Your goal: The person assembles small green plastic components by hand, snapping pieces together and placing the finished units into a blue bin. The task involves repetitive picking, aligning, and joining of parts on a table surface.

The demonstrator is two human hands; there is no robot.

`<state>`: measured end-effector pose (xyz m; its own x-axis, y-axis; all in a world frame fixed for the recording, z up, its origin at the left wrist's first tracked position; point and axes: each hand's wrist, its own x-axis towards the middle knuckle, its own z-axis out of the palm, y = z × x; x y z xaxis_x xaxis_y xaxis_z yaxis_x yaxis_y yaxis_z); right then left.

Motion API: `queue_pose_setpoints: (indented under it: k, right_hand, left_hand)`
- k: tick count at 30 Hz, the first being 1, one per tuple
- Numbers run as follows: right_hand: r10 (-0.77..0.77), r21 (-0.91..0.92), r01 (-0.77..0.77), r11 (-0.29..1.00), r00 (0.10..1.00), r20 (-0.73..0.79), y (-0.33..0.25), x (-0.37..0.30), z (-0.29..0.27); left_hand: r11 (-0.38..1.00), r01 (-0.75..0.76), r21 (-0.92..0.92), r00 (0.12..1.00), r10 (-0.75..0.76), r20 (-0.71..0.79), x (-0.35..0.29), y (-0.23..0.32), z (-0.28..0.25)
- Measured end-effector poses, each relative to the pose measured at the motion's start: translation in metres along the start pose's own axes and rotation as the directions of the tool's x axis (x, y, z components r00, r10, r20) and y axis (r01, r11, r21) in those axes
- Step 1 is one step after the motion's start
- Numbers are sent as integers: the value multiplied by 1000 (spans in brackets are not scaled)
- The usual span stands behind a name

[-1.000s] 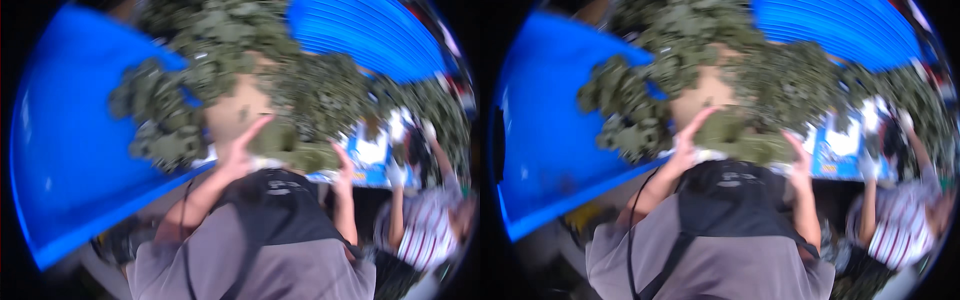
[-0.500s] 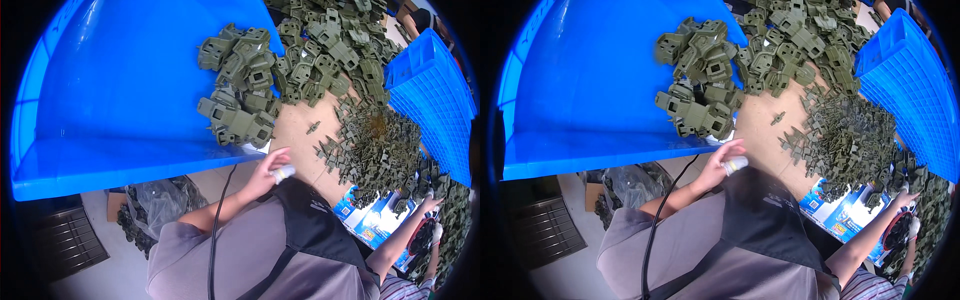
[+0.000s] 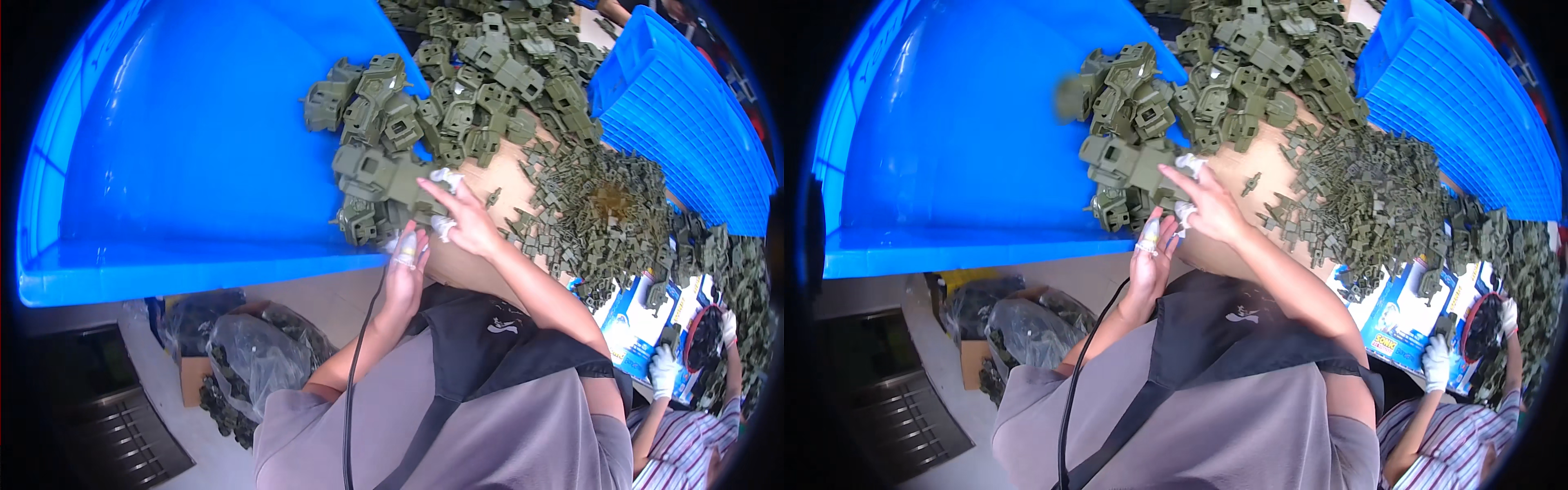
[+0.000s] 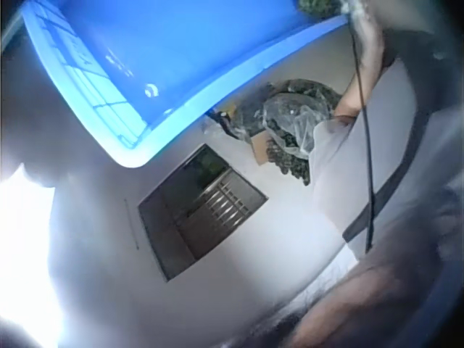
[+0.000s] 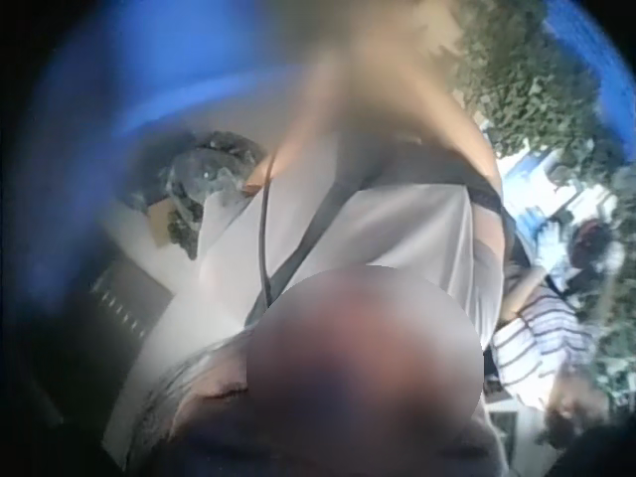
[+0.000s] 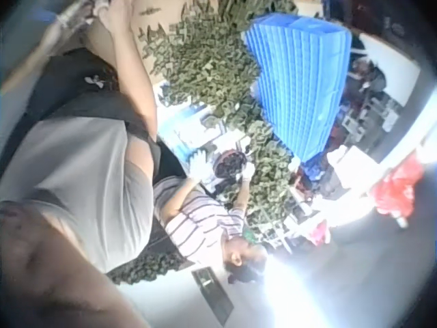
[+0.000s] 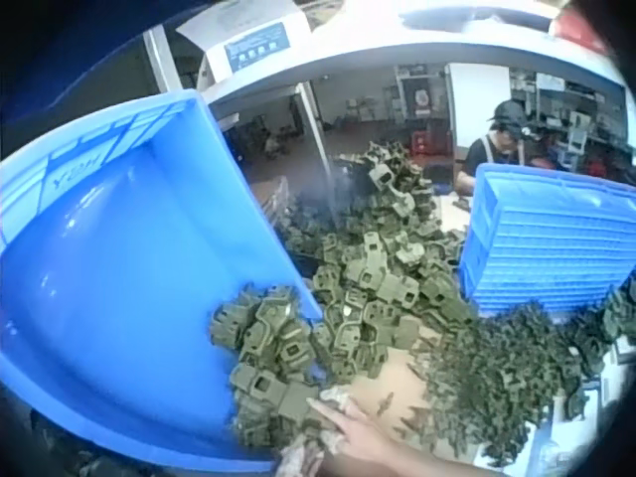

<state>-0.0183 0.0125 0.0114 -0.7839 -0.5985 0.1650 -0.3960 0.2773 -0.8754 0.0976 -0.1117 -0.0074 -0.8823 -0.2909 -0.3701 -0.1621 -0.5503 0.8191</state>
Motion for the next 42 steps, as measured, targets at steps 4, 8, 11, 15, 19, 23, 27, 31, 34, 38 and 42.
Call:
queue_pose_setpoints:
  k: [4, 8, 11, 15, 19, 23, 27, 31, 34, 38, 42]
  right_hand:
    - [135, 410, -67, 910, 981, -139, 25, -48, -37]
    - [472, 737, -127, 664, 835, -281, 41, -109, -74]
    - [569, 740, -135, 658, 733, -373, 56, -145, -99]
    - [618, 569, -376, 732, 718, -320, 37, -168, -120]
    - [407, 276, -340, 899, 882, -239, 26, -183, -117]
    - [576, 613, -160, 773, 581, -575, 45, -222, -91]
    - [428, -228, -784, 577, 528, -734, 41, -301, -50]
    - [623, -397, -823, 406, 567, -539, 60, -320, -23]
    - [616, -17, -798, 602, 477, -627, 80, -313, -29]
    - [804, 886, -230, 402, 553, -221, 56, -292, -58]
    - [371, 998, -62, -26, 926, 68, 55, -246, -60]
  left_hand:
    - [989, -38, 146, 981, 9, 192, 1, -25, -7]
    - [816, -410, 408, 890, 259, 375, 8, -9, 20]
    - [566, -540, 623, 832, 243, 499, 26, 0, 42]
    - [-16, -836, 548, 533, 216, 818, 42, -3, 94]
    - [-76, -922, 379, 379, -371, 848, 39, -4, 120]
    - [463, -697, 548, 524, -192, 830, 52, -41, 77]
    - [850, -112, 515, 794, -235, 561, 51, -50, 63]
    - [823, 5, 568, 865, -288, 411, 71, -78, 39]
    - [846, 154, 511, 918, -314, 243, 70, -72, 52]
    - [118, -739, 664, 673, 184, 717, 40, -51, 92]
    - [819, -66, 570, 648, -399, 649, 21, -53, 116]
